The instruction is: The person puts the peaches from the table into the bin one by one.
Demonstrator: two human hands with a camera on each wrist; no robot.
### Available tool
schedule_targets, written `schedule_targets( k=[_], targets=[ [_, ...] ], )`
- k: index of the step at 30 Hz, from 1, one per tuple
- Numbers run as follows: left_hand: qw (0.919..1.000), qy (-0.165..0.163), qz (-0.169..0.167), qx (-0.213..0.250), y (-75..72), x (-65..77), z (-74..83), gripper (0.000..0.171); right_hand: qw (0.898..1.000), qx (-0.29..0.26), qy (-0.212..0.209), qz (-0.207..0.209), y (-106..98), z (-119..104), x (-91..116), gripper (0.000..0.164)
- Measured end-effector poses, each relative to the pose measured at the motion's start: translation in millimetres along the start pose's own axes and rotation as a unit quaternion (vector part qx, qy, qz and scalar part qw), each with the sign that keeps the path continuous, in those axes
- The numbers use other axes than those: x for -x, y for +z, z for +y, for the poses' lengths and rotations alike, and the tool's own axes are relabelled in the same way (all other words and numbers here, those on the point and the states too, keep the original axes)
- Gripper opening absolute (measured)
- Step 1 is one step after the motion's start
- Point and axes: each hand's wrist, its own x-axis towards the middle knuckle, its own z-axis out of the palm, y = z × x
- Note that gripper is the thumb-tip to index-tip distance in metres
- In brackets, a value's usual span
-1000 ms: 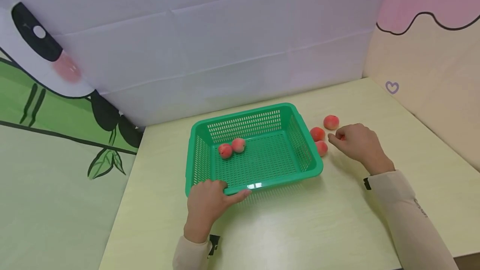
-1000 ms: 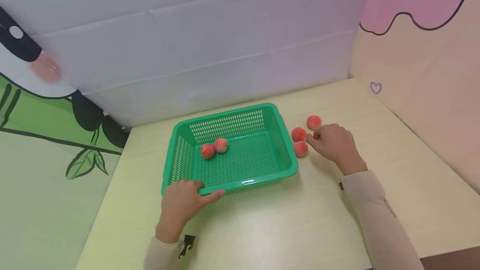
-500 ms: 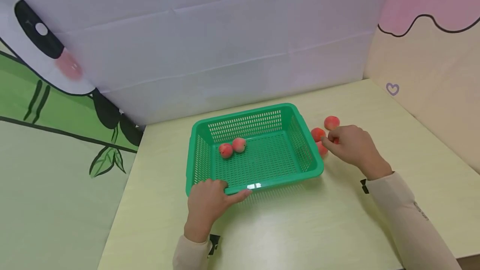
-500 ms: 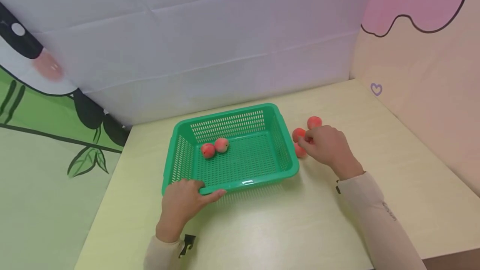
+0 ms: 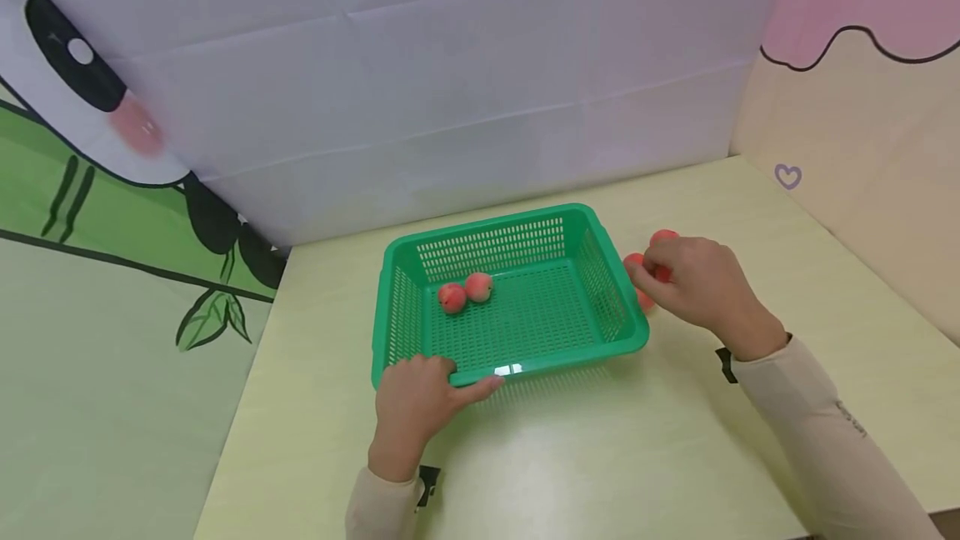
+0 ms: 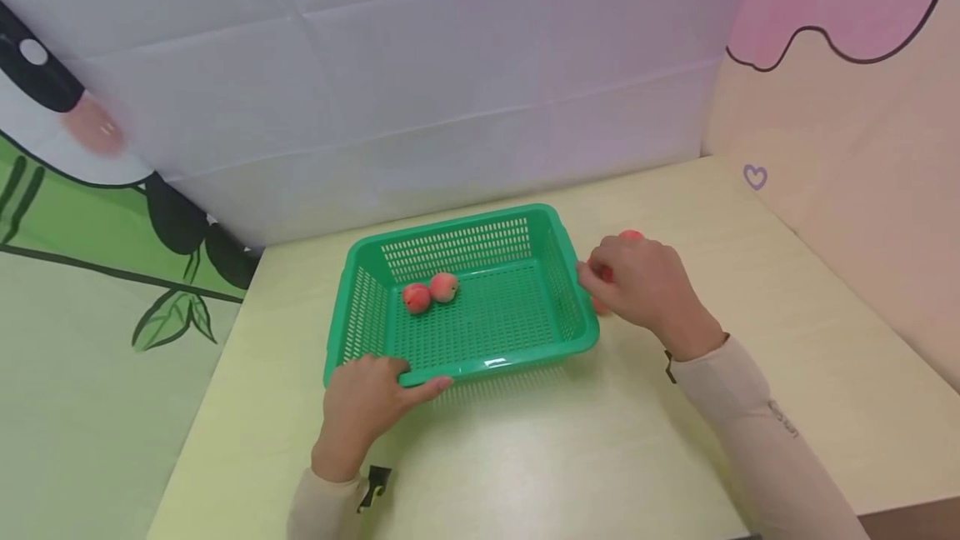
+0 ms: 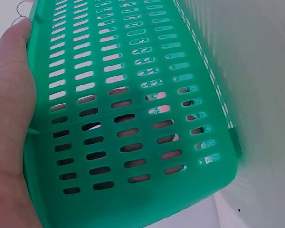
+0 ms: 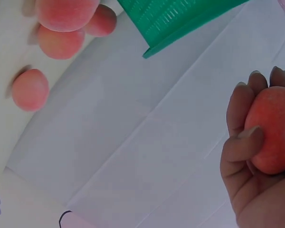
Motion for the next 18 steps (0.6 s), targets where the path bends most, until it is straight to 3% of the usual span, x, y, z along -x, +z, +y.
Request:
schedule_targets(
  k=[6, 11, 18],
  targets=[
    [0.9999, 0.004, 0.008, -0.006, -0.6, -1.0, 0.8, 0.078, 0.998, -0.006, -0.053, 0.045, -2, -9, -10, 0.019],
    [0.9999, 0.005, 0.010, -0.006, -1.4, -1.1, 1.3, 0.078, 0.995, -0.039, -0.075, 0.055, -3, -13, -17, 0.006],
    [1.0000, 0.002, 0.001, -0.002, -2.3, -1.2, 1.2, 0.078, 0.990, -0.123, -0.070, 0.021, -4, -17, -26, 0.025]
  ],
)
